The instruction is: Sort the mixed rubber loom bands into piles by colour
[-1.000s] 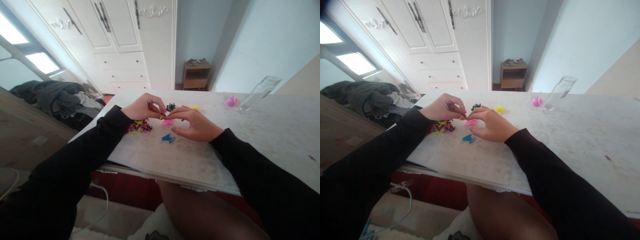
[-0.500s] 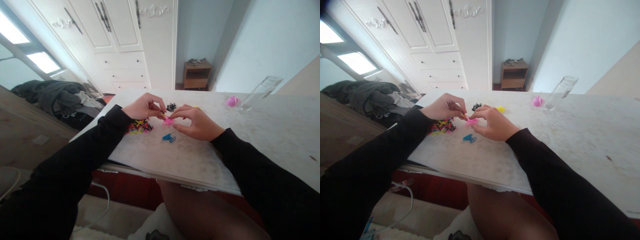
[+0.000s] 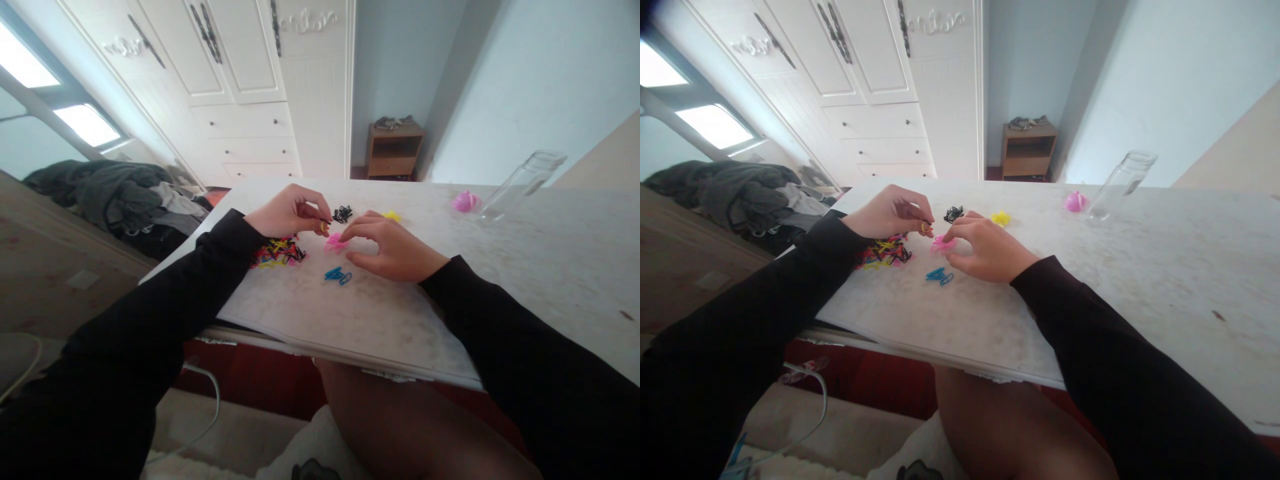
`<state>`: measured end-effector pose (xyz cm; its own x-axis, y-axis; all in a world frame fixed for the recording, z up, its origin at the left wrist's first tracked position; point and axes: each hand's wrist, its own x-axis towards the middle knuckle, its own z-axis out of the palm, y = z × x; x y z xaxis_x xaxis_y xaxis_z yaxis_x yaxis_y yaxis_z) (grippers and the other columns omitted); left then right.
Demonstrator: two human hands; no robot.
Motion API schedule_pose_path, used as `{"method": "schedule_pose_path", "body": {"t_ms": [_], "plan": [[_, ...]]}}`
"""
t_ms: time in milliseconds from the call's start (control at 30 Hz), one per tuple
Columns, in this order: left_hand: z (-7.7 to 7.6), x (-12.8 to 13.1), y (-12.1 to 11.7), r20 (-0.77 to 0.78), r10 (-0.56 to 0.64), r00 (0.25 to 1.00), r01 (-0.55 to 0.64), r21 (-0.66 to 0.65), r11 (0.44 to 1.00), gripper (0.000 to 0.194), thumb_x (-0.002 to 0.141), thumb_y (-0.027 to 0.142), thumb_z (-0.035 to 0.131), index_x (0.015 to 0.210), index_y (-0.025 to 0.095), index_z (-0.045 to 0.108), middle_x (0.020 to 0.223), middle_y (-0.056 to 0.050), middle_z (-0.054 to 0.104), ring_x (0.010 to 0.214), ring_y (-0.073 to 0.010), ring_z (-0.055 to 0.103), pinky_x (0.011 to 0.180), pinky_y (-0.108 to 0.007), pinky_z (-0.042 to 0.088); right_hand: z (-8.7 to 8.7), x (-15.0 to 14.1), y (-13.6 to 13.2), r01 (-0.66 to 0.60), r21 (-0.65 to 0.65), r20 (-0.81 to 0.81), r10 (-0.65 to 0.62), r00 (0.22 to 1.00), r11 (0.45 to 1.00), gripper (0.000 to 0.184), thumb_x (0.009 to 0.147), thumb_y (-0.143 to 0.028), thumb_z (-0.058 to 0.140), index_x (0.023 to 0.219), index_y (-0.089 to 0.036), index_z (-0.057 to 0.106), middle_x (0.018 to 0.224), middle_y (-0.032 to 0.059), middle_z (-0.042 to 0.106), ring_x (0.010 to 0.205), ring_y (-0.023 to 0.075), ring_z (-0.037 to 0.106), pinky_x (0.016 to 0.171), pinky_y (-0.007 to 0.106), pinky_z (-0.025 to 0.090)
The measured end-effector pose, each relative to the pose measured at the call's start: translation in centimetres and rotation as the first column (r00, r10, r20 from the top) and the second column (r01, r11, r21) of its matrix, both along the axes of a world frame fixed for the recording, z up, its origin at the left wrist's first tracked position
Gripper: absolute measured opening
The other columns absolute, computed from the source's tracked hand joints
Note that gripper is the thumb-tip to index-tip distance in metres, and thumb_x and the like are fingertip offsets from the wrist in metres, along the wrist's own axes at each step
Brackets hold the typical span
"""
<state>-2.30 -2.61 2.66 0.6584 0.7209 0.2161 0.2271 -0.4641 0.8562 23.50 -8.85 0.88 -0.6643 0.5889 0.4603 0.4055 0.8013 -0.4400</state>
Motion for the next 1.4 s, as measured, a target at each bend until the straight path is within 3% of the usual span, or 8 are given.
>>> {"method": "schedule_pose_path", "body": {"t_ms": [233,600,1200,1400], "plan": [[-0.2,0.2,0.0,0.016,0.002,1.000,-0.002,-0.016,1.000,0.030,0.073,0.034,0.096,0.086,0.015,0.077,0.078,-0.007,0.079,0.081,-0.0242,0.083,0.078,-0.035,0.072,0.3,0.0,0.0,0.018,0.023,-0.017,-0.018,1.000,1.000,0.019,0.091,-0.020,0.066,0.104,-0.018,0.079,0.107,0.0108,0.079,0.105,0.0274,0.069,0.100,0.046,0.053],[-0.4,0.7,-0.2,0.087,-0.033,0.996,0.037,-0.047,0.998,0.044,0.069,0.047,0.100,0.085,0.014,0.075,0.080,-0.006,0.079,0.082,-0.0224,0.082,0.078,-0.030,0.070,0.3,-0.2,-0.4,-0.063,-0.028,-0.044,0.062,0.997,0.998,0.038,0.091,-0.024,0.069,0.128,-0.021,0.077,0.134,0.0115,0.076,0.126,0.0297,0.067,0.113,0.052,0.051],[-0.3,1.1,-0.5,0.092,-0.003,0.996,0.003,-0.002,1.000,0.046,0.069,0.050,0.099,0.086,0.015,0.074,0.088,-0.007,0.078,0.083,-0.0210,0.081,0.078,-0.031,0.071,0.6,-0.2,-0.5,-0.073,-0.061,-0.095,0.067,0.993,0.995,0.033,0.093,-0.025,0.068,0.124,-0.022,0.080,0.132,0.0111,0.077,0.124,0.0279,0.070,0.113,0.049,0.052],[-0.5,1.1,-0.5,0.072,-0.001,0.997,-0.002,0.044,0.999,0.041,0.074,0.045,0.096,0.090,0.015,0.074,0.089,-0.008,0.079,0.084,-0.0202,0.080,0.078,-0.032,0.070,1.1,0.0,-0.5,-0.005,-0.037,-0.140,0.000,0.990,0.999,0.021,0.092,-0.025,0.066,0.103,-0.019,0.083,0.110,0.0102,0.082,0.104,0.0252,0.073,0.096,0.042,0.056]]}}
